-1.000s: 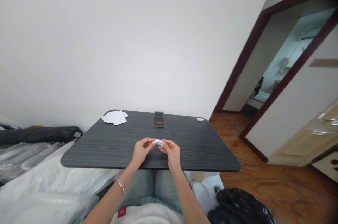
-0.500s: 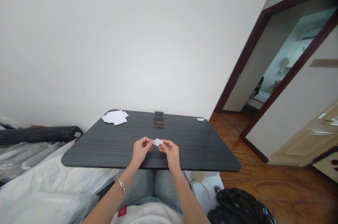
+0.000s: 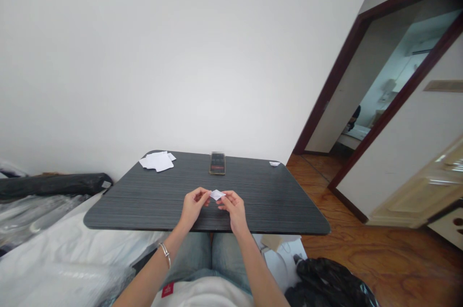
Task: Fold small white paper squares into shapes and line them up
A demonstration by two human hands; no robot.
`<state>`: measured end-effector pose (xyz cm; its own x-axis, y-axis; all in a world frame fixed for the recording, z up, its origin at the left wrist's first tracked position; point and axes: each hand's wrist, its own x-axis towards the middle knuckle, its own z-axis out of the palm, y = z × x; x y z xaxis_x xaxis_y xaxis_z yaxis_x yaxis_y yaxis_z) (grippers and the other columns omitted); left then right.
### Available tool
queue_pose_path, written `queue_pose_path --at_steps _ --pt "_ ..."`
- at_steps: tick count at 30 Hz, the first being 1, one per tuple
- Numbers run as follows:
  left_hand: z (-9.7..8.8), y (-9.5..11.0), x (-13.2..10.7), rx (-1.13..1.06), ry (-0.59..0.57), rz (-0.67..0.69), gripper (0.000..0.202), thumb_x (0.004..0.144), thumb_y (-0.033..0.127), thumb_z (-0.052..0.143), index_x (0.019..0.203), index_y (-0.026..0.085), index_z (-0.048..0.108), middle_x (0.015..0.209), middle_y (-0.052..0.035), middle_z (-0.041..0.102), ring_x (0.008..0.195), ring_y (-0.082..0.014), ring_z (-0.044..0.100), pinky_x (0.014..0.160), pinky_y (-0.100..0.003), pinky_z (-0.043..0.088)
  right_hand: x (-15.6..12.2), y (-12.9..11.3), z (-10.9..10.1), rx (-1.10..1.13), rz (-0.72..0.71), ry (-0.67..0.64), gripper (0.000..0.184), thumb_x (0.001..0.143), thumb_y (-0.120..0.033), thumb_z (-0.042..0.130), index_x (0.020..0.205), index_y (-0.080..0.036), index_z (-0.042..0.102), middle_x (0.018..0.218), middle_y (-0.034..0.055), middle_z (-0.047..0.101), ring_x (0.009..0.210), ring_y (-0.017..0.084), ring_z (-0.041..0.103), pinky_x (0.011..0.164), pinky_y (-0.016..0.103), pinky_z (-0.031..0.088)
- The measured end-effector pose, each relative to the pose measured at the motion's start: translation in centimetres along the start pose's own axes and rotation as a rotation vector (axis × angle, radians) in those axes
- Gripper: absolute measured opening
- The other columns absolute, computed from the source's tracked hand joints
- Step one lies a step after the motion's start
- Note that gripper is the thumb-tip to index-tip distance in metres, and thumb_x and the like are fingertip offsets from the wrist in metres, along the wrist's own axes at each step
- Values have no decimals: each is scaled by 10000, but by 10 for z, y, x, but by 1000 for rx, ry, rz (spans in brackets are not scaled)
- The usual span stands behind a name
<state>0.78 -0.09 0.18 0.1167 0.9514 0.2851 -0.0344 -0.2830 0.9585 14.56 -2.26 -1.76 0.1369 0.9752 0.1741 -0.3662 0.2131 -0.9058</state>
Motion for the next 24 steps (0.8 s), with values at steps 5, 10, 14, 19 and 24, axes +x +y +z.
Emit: queue_pose_path --at_steps 5,10,14,19,24 --pt "0 -3 1 -31 -97 -29 226 728 340 553 714 126 625 611 -6 597 557 -114 552 492 -194 447 0 -1 0 16 -3 -9 137 692 -252 615 789 -161 584 714 17 636 598 114 583 492 193 468" --pt "0 -6 2 -91 -152 -69 256 734 349 548 820 122 633 738 -46 635 615 -127 574 515 -202 462 0 1 0 -4 -14 -4 160 687 -280 618 781 -156 582 701 18 637 589 115 584 492 198 474" --pt "-1 -6 2 -58 -98 -74 273 733 370 541 777 116 632 616 -22 614 543 -112 554 496 -192 444 -1 4 1 -49 -18 11 232 685 -339 616 810 -147 577 698 38 653 560 130 600 466 209 475" --pt "-1 -6 2 -13 -48 -73 295 715 409 545 662 126 605 516 5 577 459 -97 520 466 -190 427 -1 6 1 -124 -65 51 256 700 -381 588 793 -144 597 727 45 644 590 143 608 474 224 493" --pt "0 -6 2 2 -50 -71 289 709 408 552 648 129 594 535 1 584 467 -98 527 467 -191 431 0 8 -3 -120 -121 120 230 694 -346 603 810 -147 604 707 32 622 620 145 604 507 234 505"
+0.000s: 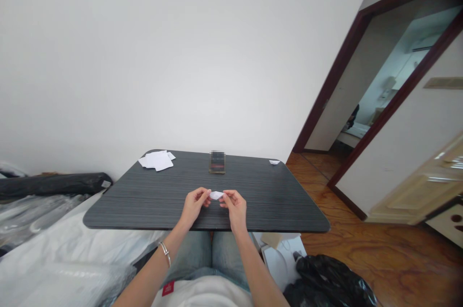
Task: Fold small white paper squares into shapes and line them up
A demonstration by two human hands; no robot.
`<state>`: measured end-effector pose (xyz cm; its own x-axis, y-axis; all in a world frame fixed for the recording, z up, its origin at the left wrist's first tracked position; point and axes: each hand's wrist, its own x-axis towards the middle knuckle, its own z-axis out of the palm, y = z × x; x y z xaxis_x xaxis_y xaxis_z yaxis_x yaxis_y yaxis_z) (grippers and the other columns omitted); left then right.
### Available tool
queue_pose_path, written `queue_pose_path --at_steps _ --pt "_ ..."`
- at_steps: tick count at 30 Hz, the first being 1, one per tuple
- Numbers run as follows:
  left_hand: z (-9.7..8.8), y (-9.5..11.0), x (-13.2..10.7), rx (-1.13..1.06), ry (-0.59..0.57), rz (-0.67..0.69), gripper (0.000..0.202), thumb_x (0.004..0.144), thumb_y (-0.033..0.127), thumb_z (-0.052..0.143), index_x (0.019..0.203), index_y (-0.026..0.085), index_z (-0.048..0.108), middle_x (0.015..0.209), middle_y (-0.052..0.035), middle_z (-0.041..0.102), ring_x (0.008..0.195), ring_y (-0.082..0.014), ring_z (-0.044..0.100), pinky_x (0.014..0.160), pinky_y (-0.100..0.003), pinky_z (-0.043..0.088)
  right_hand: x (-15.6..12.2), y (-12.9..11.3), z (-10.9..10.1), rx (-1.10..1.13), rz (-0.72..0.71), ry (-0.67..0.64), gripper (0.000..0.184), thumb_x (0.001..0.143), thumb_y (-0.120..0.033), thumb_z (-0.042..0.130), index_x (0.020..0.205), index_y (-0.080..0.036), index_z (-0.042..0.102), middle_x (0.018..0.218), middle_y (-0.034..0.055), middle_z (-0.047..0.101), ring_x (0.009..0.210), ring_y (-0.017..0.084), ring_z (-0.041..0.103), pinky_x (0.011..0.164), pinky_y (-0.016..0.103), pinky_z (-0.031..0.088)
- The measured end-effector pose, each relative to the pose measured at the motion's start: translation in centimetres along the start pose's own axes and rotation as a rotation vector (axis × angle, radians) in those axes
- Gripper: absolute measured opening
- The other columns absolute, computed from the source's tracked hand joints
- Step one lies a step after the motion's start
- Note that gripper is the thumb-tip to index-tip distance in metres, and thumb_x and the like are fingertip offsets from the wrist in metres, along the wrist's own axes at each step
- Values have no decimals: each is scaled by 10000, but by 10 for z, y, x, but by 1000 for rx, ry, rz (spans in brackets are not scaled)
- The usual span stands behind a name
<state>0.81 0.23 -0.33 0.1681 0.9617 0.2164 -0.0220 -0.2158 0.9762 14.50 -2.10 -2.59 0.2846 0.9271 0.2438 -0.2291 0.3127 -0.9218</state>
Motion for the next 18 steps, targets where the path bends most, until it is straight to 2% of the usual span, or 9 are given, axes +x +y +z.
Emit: queue_pose_path --at_steps 9,12,15,18 --pt "-1 -1 0 16 -7 -6 283 718 392 550 631 125 588 519 7 571 464 -94 523 471 -185 426 0 1 -1 -11 -28 -10 152 711 -292 587 766 -151 600 660 16 609 597 133 584 490 222 482" --pt "-1 -3 0 29 4 -2 296 728 403 534 685 119 609 527 -2 571 476 -100 528 474 -188 435 1 2 -1 -30 -30 -2 165 706 -308 589 753 -150 598 654 15 604 586 133 580 476 217 477" --pt "-1 -4 1 24 40 -6 339 751 427 489 750 115 622 574 -22 586 528 -120 554 486 -199 457 2 3 -2 -49 -31 10 174 702 -318 590 744 -149 598 657 15 596 579 133 576 467 216 476" --pt "-1 -5 1 15 22 -8 315 732 417 516 735 119 614 640 -35 605 571 -132 572 491 -206 471 3 5 -2 -60 -24 13 172 700 -316 590 742 -149 599 640 11 595 565 130 571 479 225 483"
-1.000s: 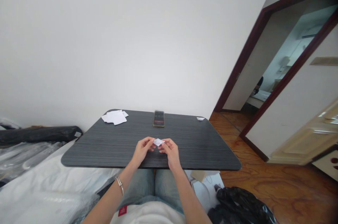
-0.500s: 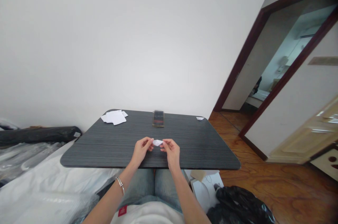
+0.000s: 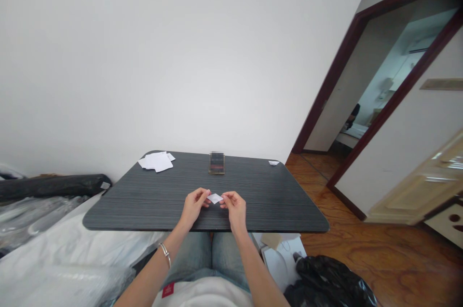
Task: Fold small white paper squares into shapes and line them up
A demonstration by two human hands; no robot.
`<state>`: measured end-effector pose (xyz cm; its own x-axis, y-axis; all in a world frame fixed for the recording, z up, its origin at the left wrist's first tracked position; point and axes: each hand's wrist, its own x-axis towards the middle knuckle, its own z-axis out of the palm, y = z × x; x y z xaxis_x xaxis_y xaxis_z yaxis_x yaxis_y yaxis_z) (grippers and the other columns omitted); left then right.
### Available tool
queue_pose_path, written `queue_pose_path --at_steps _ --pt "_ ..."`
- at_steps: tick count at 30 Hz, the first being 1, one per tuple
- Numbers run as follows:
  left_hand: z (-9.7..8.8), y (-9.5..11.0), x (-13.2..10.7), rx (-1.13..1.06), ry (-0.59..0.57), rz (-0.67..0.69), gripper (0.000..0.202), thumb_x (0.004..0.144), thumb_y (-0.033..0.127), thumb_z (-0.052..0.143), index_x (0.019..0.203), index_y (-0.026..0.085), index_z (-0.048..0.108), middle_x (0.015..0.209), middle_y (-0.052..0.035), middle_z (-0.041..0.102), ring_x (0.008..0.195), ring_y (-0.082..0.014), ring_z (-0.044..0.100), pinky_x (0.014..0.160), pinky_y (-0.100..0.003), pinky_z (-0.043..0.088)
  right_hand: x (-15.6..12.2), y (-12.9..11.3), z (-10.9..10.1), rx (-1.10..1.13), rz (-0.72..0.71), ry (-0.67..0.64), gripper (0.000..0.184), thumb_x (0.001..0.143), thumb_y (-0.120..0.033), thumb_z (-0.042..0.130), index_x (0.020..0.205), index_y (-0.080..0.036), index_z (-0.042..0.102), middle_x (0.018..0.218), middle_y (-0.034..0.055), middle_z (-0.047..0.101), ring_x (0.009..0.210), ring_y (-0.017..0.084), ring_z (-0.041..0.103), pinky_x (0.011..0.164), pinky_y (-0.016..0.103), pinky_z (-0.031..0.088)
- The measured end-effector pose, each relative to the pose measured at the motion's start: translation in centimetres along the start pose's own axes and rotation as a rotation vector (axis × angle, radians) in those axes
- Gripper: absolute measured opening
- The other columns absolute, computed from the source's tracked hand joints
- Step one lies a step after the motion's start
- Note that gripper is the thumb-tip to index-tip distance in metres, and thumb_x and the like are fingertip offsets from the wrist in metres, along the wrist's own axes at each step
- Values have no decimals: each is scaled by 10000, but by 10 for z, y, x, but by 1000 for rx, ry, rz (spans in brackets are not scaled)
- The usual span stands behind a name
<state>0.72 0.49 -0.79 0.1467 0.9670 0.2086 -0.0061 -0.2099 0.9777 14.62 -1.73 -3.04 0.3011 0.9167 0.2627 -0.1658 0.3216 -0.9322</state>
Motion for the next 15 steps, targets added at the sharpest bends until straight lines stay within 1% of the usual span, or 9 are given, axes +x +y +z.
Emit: queue_pose_path --at_steps 2,7,10,13,15 --pt "0 -1 0 11 -1 0 288 706 405 549 715 123 608 634 -31 608 552 -129 567 476 -204 465 1 2 0 -7 8 13 182 695 -321 594 752 -148 599 629 10 597 546 128 566 478 229 484" --pt "0 -3 1 30 38 -10 277 681 393 575 702 118 600 561 -13 588 475 -108 528 437 -195 435 3 4 -1 -12 23 29 212 682 -337 610 761 -140 595 636 18 604 537 128 571 486 236 491" --pt "-1 -5 1 35 56 0 288 700 399 551 718 116 601 598 -24 603 482 -108 525 441 -197 427 3 4 -1 -10 19 29 207 685 -331 609 763 -140 594 641 18 604 536 125 570 488 234 490" --pt "-5 -7 2 106 115 48 281 727 391 517 755 129 614 665 -38 629 548 -132 557 469 -210 429 3 4 -1 -10 11 36 189 697 -318 596 767 -142 591 650 18 600 539 121 565 484 228 485" --pt "-8 -9 3 203 162 97 245 731 356 520 790 147 632 748 -52 650 662 -165 587 542 -237 448 3 4 -2 -41 4 37 185 709 -312 576 789 -145 595 667 20 597 552 123 564 478 225 484"
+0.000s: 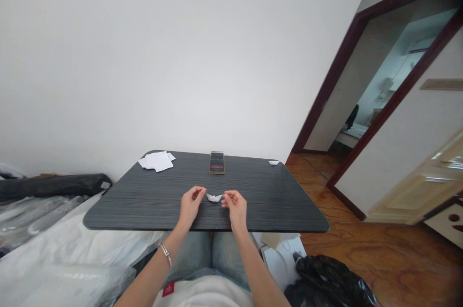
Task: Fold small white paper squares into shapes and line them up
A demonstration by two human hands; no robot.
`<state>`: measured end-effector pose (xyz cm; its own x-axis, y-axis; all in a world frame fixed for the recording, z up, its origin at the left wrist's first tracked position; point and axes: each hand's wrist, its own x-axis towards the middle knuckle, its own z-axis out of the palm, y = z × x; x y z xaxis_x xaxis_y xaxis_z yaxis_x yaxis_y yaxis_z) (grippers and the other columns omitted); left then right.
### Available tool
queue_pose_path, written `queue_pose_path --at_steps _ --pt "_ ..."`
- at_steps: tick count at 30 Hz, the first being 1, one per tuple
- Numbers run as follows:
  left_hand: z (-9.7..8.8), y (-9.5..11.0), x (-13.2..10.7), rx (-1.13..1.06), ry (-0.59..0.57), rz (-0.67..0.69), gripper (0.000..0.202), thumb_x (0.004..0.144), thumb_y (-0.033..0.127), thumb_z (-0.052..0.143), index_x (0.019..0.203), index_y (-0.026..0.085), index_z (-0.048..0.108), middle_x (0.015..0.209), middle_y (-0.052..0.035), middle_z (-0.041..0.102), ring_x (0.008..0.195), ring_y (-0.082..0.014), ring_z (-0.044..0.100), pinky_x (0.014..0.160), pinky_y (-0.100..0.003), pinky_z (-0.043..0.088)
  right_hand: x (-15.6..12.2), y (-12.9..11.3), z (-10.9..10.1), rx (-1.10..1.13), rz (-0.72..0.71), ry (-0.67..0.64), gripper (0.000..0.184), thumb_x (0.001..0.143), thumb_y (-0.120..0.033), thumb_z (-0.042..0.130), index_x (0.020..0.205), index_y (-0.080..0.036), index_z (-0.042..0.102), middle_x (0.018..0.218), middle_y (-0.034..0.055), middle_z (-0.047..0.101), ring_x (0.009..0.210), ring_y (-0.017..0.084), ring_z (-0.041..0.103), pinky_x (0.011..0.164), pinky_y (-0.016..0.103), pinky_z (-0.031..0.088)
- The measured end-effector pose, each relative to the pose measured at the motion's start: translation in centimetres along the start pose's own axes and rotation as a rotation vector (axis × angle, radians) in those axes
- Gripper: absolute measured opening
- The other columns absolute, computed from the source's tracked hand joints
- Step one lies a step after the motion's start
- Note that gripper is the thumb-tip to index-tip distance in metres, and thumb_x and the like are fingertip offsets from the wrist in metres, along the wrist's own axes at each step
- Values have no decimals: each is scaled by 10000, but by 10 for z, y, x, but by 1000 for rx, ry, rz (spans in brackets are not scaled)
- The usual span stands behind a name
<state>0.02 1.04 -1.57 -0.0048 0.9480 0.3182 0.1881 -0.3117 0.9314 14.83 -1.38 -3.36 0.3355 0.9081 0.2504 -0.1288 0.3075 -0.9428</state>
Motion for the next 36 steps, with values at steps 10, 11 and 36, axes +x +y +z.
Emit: queue_pose_path --at_steps 10,11,36 --pt "-2 1 -1 283 -177 144 147 652 140 599 746 223 677 894 -47 647 887 -212 563 836 -350 390 6 -7 -11 -427 -151 -227 182 659 -153 553 779 -227 668 709 1 549 513 112 500 437 207 428" --pt "-1 1 -2 277 -185 144 127 650 140 600 712 219 677 888 -46 648 876 -210 567 831 -347 394 6 -8 -11 -435 -161 -242 174 659 -144 546 752 -226 667 720 5 553 527 117 508 444 210 428" --pt "-3 -12 2 46 -28 36 221 719 143 422 828 152 614 808 -40 654 699 -151 603 702 -277 455 16 -17 -24 -638 -202 -334 172 730 -152 473 839 -196 599 691 -1 571 558 128 554 480 219 446"
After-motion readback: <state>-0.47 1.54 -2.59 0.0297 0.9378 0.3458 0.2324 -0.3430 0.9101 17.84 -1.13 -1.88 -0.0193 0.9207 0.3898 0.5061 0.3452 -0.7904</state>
